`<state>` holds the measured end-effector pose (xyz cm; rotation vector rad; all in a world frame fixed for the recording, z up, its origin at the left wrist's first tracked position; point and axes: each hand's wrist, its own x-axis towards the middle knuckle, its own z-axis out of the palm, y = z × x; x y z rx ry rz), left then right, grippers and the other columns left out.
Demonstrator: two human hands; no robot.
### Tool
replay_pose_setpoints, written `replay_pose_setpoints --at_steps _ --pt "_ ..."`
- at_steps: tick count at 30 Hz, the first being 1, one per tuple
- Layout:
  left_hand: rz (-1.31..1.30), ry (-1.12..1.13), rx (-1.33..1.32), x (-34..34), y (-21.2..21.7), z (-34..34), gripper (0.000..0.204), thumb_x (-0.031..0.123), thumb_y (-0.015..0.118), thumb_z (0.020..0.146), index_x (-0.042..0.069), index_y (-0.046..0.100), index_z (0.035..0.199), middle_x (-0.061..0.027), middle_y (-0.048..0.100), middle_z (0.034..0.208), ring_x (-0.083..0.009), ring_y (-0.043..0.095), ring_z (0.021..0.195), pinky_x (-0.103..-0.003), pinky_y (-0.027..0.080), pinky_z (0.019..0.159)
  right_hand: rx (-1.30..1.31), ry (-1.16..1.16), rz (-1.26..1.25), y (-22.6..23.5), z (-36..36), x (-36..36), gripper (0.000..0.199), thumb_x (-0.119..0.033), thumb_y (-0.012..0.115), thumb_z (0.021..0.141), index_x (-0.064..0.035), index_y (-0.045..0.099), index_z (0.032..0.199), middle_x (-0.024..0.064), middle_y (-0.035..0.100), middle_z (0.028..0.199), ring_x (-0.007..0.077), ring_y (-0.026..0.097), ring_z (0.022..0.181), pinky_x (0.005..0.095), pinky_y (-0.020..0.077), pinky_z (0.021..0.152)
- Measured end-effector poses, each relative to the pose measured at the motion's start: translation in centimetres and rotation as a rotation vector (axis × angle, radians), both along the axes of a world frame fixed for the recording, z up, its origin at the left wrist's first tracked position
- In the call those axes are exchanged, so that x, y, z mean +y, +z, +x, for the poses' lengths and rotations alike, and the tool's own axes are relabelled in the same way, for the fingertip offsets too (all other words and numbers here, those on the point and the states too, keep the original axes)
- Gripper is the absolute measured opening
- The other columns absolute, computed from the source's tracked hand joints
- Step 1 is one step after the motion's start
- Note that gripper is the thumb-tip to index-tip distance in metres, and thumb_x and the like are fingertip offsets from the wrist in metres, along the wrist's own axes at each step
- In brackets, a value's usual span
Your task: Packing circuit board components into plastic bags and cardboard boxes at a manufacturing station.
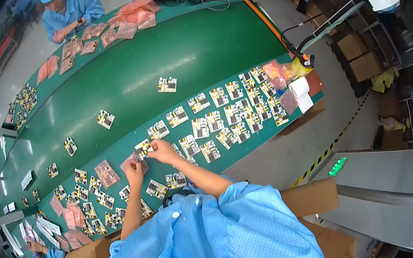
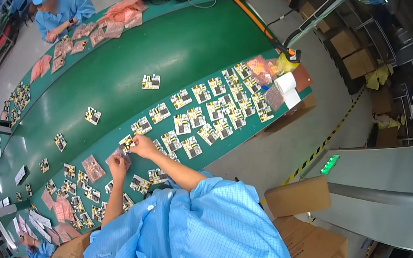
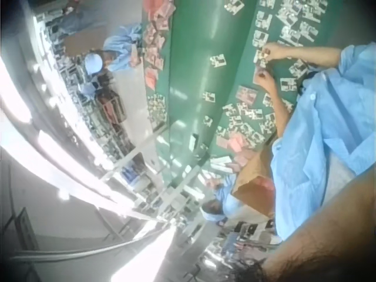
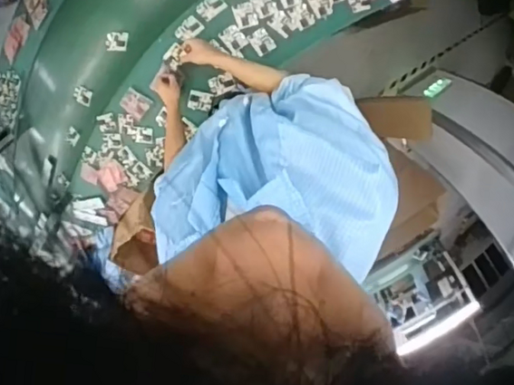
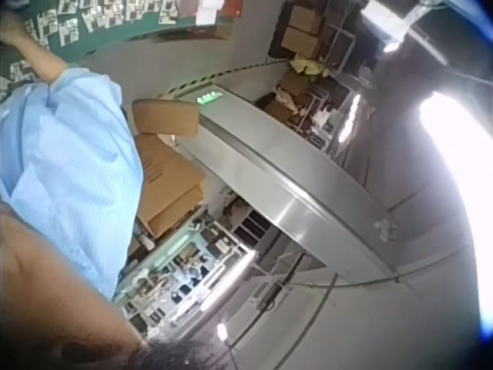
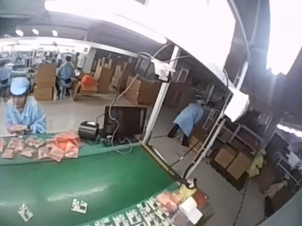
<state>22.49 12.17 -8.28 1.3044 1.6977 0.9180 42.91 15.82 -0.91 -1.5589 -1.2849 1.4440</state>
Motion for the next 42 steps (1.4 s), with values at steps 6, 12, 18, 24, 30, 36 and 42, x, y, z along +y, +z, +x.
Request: replay_pose_setpoints --at_steps 6,12,18,24,30,36,42 --pt "-0.132 0.072 -0.098 -0.5 0.7 0.8 0.009 0.007 0.057 0.085 0.0 0.052 0.087 -0.0072 0.056 0.068 -0.0141 0.054 0.058 -0.028 0.046 0.054 0.087 -0.018 -0.012 1.1 0.2 -0.5 0.047 -0.025 0.078 0.07 -0.0005 0.062 0.106 0.0136 0.068 0.095 0.0221 0.065 0.089 0.0333 0.0517 0.078" --pt "0.154 -0.01 0.287 -0.8 2.8 0.9 0.008 0.005 0.061 0.08 -0.001 0.057 0.082 -0.0133 0.057 0.075 -0.0247 0.057 0.069 -0.037 0.047 0.065 0.066 -0.102 0.016 -0.2 -0.2 -0.5 0.039 -0.023 0.076 0.073 -0.0009 0.062 0.102 0.0107 0.068 0.091 0.0206 0.065 0.083 0.0331 0.0519 0.074" --pt "0.16 -0.076 0.415 -2.1 2.5 -0.6 0.012 0.006 0.065 0.077 -0.001 0.059 0.083 -0.0151 0.056 0.083 -0.0285 0.057 0.069 -0.037 0.048 0.065 0.157 -0.112 -0.019 -0.4 -0.4 0.3 0.032 -0.017 0.075 0.076 -0.0012 0.061 0.099 0.0077 0.067 0.089 0.0163 0.063 0.08 0.0305 0.0513 0.071" --pt "0.085 -0.139 0.419 -0.7 4.0 1.0 0.011 0.004 0.065 0.076 -0.001 0.061 0.085 -0.0162 0.055 0.089 -0.0278 0.058 0.069 -0.036 0.05 0.064 0.096 -0.089 -0.01 -1.8 0.2 0.5 0.036 -0.018 0.075 0.076 0.001 0.059 0.102 0.0088 0.067 0.091 0.0164 0.063 0.083 0.03 0.0511 0.075" --pt "0.168 -0.136 0.4 -0.6 3.3 0.6 0.008 0.003 0.064 0.075 -0.001 0.059 0.079 -0.0147 0.056 0.082 -0.0283 0.058 0.068 -0.039 0.049 0.065 0.068 -0.091 -0.017 -0.7 0.0 0.7 0.036 -0.019 0.076 0.075 0.0003 0.06 0.102 0.0095 0.067 0.092 0.0179 0.064 0.084 0.0306 0.0514 0.075" --pt "0.162 -0.111 0.273 0.3 2.7 -0.2 0.006 0.004 0.061 0.077 0.001 0.057 0.079 -0.0117 0.055 0.072 -0.0233 0.055 0.065 -0.035 0.047 0.062 0.141 -0.048 0.003 -4.1 -0.3 1.2 0.033 -0.014 0.075 0.075 -0.0023 0.06 0.103 0.0065 0.067 0.092 0.0153 0.063 0.086 0.0302 0.0504 0.078" --pt "0.025 -0.057 0.27 -1.7 2.9 -1.0 0.016 0.013 0.059 0.076 0.001 0.061 0.084 -0.0179 0.06 0.081 -0.0332 0.057 0.075 -0.044 0.045 0.069 0.274 -0.035 -0.029 0.9 -0.4 0.5 0.029 -0.015 0.073 0.076 -0.0036 0.065 0.101 0.007 0.069 0.088 0.0138 0.063 0.079 0.0304 0.0511 0.071"
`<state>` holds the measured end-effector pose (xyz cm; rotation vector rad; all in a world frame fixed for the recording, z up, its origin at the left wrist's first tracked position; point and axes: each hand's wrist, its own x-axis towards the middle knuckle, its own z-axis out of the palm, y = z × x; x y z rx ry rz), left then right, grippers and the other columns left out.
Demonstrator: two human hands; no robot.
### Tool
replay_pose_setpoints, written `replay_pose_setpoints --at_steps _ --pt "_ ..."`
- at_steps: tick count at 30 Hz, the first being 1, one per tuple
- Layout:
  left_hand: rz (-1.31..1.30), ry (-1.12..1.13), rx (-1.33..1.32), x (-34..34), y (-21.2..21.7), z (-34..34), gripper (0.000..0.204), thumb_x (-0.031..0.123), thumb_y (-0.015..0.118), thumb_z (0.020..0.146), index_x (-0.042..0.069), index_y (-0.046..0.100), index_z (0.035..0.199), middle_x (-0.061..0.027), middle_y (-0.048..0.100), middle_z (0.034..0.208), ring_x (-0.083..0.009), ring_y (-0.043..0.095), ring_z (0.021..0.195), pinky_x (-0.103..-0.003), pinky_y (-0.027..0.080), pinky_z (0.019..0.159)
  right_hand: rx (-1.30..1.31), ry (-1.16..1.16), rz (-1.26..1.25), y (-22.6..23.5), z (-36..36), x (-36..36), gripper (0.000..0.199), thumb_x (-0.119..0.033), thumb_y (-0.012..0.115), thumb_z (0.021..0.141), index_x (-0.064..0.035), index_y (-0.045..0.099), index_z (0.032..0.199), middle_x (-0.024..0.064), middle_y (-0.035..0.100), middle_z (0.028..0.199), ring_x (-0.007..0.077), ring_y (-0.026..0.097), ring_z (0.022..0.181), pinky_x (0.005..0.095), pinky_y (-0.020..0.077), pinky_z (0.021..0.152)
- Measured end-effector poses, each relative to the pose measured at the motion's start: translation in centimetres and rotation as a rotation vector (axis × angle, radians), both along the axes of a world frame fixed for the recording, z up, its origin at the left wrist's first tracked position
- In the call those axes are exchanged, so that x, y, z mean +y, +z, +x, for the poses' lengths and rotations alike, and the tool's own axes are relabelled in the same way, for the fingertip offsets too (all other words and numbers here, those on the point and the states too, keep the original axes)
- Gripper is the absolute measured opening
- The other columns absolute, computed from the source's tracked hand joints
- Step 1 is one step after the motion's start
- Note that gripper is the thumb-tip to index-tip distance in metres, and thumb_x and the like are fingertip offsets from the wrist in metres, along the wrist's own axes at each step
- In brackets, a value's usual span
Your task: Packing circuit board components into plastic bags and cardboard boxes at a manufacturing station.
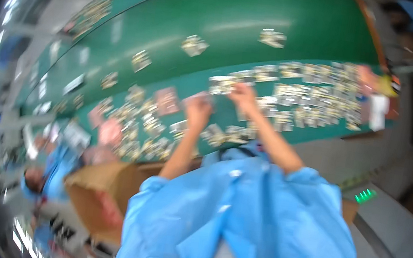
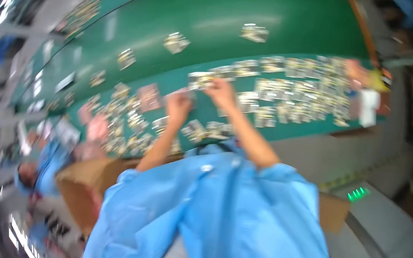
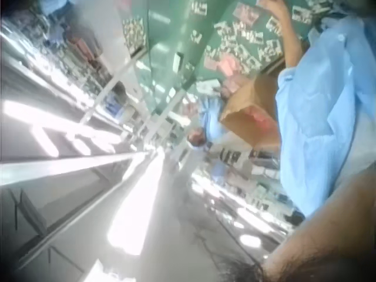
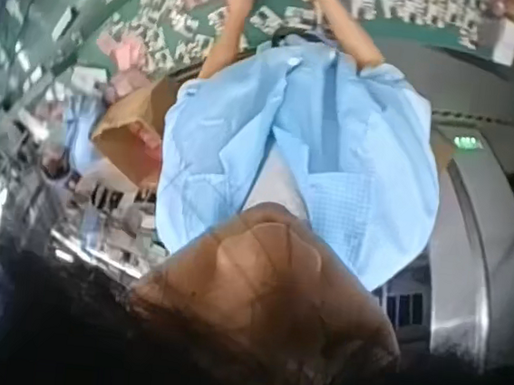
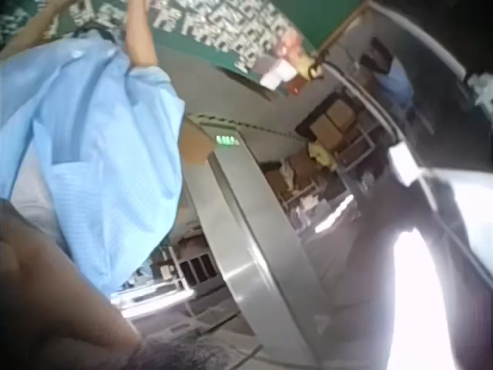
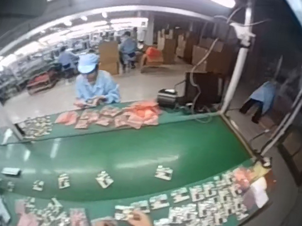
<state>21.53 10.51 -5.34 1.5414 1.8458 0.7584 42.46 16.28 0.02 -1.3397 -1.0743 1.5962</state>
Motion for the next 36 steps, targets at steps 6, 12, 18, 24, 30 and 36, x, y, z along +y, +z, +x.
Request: replay_pose_setpoints --at_steps 6,12,18,24,30,36 --pt "0.136 0.086 0.005 0.7 0.1 1.6 0.009 0.008 0.065 0.078 0.001 0.059 0.081 -0.0152 0.058 0.081 -0.029 0.059 0.068 -0.039 0.049 0.064 -0.156 0.106 0.027 -2.7 1.6 0.8 0.043 -0.015 0.074 0.079 0.0028 0.058 0.115 0.0102 0.066 0.1 0.0164 0.063 0.092 0.0284 0.0499 0.08" --pt "0.128 0.122 -0.026 0.3 1.2 1.3 0.009 0.007 0.065 0.078 0.001 0.06 0.082 -0.0129 0.059 0.081 -0.0248 0.06 0.063 -0.037 0.049 0.061 -0.275 0.331 -0.08 -1.4 0.9 1.1 0.042 -0.02 0.076 0.076 0.0015 0.061 0.109 0.0112 0.067 0.099 0.0172 0.064 0.09 0.0296 0.0503 0.08" --pt "0.172 0.101 -0.161 0.7 1.2 1.1 0.01 0.003 0.067 0.076 0.0 0.061 0.083 -0.0104 0.059 0.084 -0.0191 0.06 0.061 -0.032 0.05 0.058 -0.321 0.387 -0.088 -2.6 0.4 2.1 0.039 -0.021 0.076 0.072 0.0013 0.064 0.101 0.0116 0.071 0.092 0.0187 0.067 0.081 0.0304 0.0529 0.073" --pt "0.177 0.097 -0.228 1.0 1.9 1.7 0.008 0.002 0.068 0.076 0.001 0.062 0.081 -0.0105 0.058 0.092 -0.0197 0.06 0.068 -0.031 0.051 0.06 -0.249 0.404 -0.118 -3.0 0.1 1.9 0.035 -0.018 0.077 0.073 0.0016 0.064 0.1 0.0112 0.071 0.09 0.0174 0.067 0.081 0.0292 0.0527 0.073" --pt "0.256 0.017 -0.072 0.9 2.2 0.7 0.011 0.007 0.07 0.071 0.005 0.065 0.081 -0.011 0.058 0.098 -0.0275 0.056 0.093 -0.038 0.046 0.082 -0.184 0.347 -0.134 -3.0 -0.4 1.7 0.034 -0.014 0.077 0.074 0.0023 0.064 0.1 0.0111 0.07 0.092 0.0157 0.067 0.081 0.0284 0.0524 0.073" --pt "0.29 0.009 0.04 1.2 2.9 0.5 0.01 0.01 0.071 0.068 0.008 0.067 0.078 -0.0115 0.059 0.103 -0.0309 0.052 0.101 -0.042 0.042 0.089 -0.087 0.452 -0.168 -3.7 -0.4 0.9 0.034 -0.013 0.076 0.075 0.0034 0.063 0.102 0.0115 0.071 0.094 0.0159 0.067 0.084 0.028 0.0524 0.075"
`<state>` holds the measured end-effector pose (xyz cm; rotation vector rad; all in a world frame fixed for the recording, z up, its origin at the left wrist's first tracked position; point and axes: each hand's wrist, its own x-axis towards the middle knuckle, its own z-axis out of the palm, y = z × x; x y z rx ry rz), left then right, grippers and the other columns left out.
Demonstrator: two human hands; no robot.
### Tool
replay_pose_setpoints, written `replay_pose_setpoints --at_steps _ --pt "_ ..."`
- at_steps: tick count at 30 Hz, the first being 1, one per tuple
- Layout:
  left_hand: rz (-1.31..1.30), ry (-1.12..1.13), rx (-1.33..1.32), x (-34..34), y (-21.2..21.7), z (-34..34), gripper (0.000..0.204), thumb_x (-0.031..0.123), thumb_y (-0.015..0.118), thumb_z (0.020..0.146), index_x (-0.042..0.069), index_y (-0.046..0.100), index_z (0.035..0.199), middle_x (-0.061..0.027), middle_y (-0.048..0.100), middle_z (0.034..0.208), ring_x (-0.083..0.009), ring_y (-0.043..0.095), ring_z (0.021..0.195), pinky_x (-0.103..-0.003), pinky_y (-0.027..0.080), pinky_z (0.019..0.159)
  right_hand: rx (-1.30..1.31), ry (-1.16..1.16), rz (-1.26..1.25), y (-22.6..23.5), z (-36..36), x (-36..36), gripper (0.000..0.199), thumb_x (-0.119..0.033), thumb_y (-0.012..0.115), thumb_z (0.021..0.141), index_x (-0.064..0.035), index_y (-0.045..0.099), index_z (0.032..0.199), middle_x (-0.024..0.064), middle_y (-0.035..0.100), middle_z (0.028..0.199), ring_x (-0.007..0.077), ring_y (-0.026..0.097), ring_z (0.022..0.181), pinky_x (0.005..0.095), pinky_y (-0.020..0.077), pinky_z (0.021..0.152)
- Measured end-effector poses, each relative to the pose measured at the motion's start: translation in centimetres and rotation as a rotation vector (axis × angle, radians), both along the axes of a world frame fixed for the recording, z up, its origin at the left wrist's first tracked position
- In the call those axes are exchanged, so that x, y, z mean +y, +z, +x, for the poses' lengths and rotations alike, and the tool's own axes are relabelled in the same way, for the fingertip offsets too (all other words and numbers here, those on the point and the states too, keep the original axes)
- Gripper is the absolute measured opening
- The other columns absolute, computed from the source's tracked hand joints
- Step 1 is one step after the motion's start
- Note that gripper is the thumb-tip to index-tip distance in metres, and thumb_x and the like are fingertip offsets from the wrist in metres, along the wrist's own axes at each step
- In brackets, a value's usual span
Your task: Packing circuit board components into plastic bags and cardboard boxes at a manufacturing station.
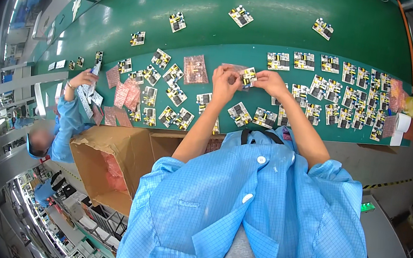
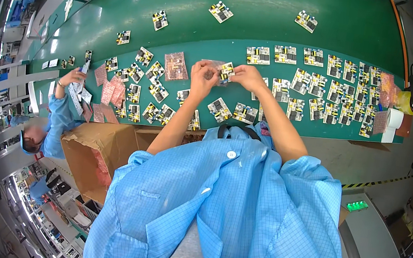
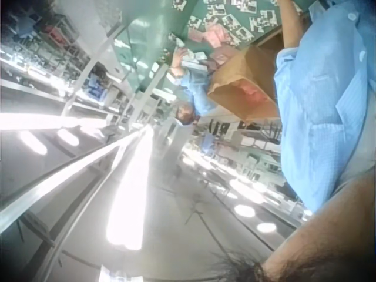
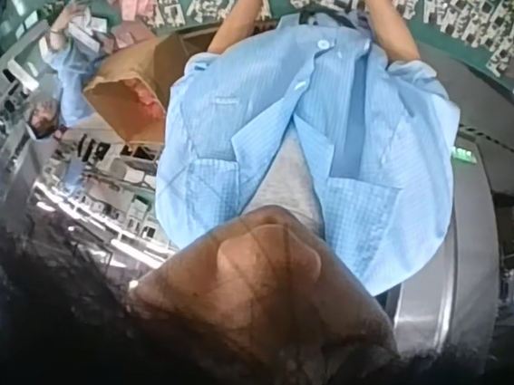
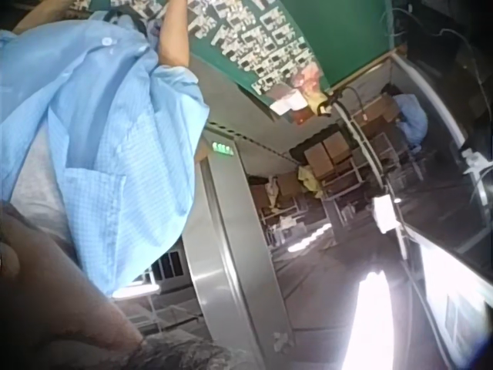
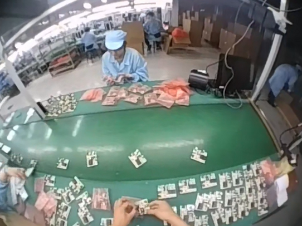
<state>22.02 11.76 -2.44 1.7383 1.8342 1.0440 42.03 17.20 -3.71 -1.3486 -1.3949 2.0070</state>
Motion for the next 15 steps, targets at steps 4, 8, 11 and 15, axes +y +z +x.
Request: replay_pose_setpoints --at_steps 4,8,11,15 --pt "-0.009 -0.001 0.04 0.1 -0.3 0.1 0.009 0.014 0.073 0.068 0.011 0.068 0.076 -0.0111 0.058 0.112 -0.0322 0.048 0.11 -0.043 0.037 0.096 -0.061 -0.238 0.046 -0.2 -0.1 -0.4 0.033 -0.009 0.075 0.075 0.0042 0.062 0.102 0.0127 0.071 0.095 0.0163 0.067 0.086 0.0272 0.0523 0.075" --pt "-0.035 -0.022 0.022 0.3 0.5 0.2 0.01 0.017 0.073 0.068 0.012 0.07 0.077 -0.0104 0.057 0.118 -0.0327 0.044 0.116 -0.044 0.033 0.099 0.004 -0.061 -0.036 0.2 -0.4 -0.8 0.034 -0.012 0.074 0.076 0.0038 0.063 0.103 0.0126 0.07 0.095 0.0157 0.066 0.086 0.0275 0.0517 0.076" --pt "-0.078 -0.012 0.042 0.3 0.9 0.4 0.01 0.018 0.073 0.068 0.014 0.07 0.077 -0.0089 0.054 0.125 -0.0332 0.04 0.121 -0.046 0.031 0.101 -0.105 -0.242 -0.132 2.8 -1.0 -0.9 0.033 -0.01 0.074 0.076 0.0028 0.062 0.103 0.0131 0.07 0.094 0.0154 0.066 0.085 0.0268 0.051 0.075" --pt "-0.093 -0.014 0.036 0.5 1.5 0.5 0.011 0.02 0.075 0.068 0.017 0.072 0.078 -0.0081 0.048 0.133 -0.0354 0.033 0.128 -0.049 0.027 0.103 -0.046 -0.106 -0.11 2.6 -1.0 -1.1 0.042 -0.014 0.075 0.075 0.0017 0.059 0.111 0.0116 0.07 0.093 0.0132 0.064 0.076 0.0256 0.0495 0.066"
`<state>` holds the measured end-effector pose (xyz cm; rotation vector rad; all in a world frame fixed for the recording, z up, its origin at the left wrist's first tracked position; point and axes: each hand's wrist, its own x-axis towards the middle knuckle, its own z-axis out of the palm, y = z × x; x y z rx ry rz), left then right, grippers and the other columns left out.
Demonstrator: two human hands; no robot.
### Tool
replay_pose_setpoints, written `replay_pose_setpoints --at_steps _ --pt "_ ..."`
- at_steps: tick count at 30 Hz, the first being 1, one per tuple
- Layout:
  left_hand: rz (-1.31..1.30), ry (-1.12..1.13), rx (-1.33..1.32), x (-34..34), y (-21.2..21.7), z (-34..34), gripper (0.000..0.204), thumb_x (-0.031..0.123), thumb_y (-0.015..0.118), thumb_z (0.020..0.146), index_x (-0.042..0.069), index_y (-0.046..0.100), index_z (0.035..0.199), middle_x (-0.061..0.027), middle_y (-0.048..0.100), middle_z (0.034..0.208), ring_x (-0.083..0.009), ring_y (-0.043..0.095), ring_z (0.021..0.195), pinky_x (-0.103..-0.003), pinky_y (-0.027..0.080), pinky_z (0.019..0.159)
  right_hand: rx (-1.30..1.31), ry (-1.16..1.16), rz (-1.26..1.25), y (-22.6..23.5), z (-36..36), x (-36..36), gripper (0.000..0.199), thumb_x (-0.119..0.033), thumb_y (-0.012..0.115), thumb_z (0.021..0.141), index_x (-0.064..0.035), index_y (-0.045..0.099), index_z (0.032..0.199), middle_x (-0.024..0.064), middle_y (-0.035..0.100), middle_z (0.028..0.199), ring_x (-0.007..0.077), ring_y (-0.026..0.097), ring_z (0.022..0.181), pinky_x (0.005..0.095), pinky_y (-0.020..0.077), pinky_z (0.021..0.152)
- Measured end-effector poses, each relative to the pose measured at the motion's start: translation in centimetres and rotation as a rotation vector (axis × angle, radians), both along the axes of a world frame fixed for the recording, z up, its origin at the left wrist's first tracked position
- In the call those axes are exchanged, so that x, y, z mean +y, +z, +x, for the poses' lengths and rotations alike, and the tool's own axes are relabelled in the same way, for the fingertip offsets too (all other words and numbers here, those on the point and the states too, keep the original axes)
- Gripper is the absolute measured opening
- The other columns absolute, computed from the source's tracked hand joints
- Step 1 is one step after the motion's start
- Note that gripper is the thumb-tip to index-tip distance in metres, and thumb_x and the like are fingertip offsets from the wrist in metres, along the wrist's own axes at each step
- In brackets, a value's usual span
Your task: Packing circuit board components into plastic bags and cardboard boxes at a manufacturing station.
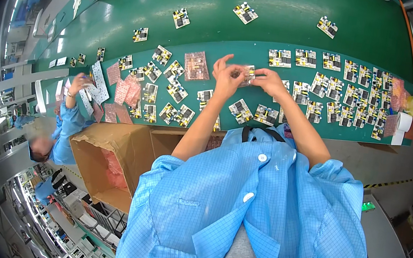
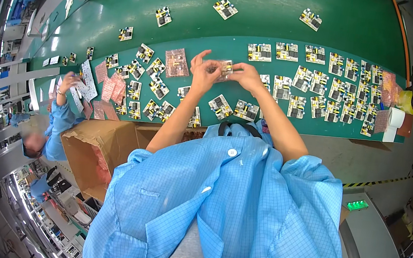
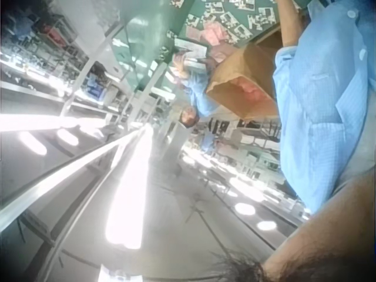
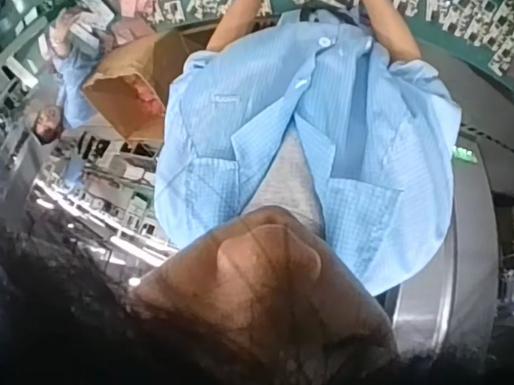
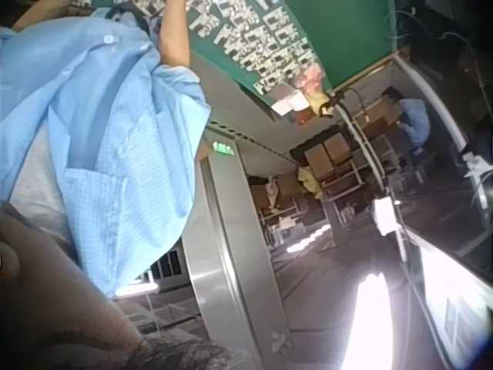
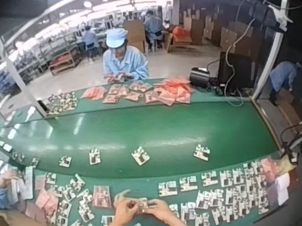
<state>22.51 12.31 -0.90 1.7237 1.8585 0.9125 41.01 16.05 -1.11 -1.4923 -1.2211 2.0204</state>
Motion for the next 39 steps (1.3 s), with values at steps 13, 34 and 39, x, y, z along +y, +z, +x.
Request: replay_pose_setpoints --at_steps 13,34,39 --pt "-0.229 0.442 -0.892 0.4 -0.2 -1.9 0.057 0.016 0.063 0.089 0.006 0.033 0.136 -0.0202 0.046 0.135 -0.0179 0.053 0.111 -0.032 0.047 0.087 0.158 -0.046 -0.042 0.5 -1.4 0.8 0.04 -0.019 0.071 0.081 -0.0021 0.056 0.115 0.0015 0.063 0.078 0.0057 0.045 0.055 0.022 0.036 0.051" --pt "-0.129 0.711 -0.305 -8.0 -0.8 -24.0 0.024 0.01 0.06 0.084 -0.002 0.058 0.105 -0.0122 0.061 0.096 -0.0197 0.059 0.077 -0.029 0.049 0.069 -0.18 0.283 0.946 -2.4 -12.4 7.6 0.026 -0.021 0.063 0.085 -0.0046 0.058 0.104 0.0116 0.062 0.103 0.0271 0.061 0.093 0.0362 0.0485 0.078" --pt "-0.083 0.658 0.576 -10.9 -1.4 -35.2 0.032 0.006 0.062 0.079 -0.004 0.055 0.109 -0.0152 0.059 0.102 -0.0235 0.057 0.092 -0.034 0.049 0.078 -0.351 0.052 1.118 -2.3 -3.0 11.2 0.025 -0.018 0.062 0.087 -0.0065 0.061 0.109 0.0083 0.063 0.107 0.0247 0.059 0.1 0.0346 0.0452 0.089"
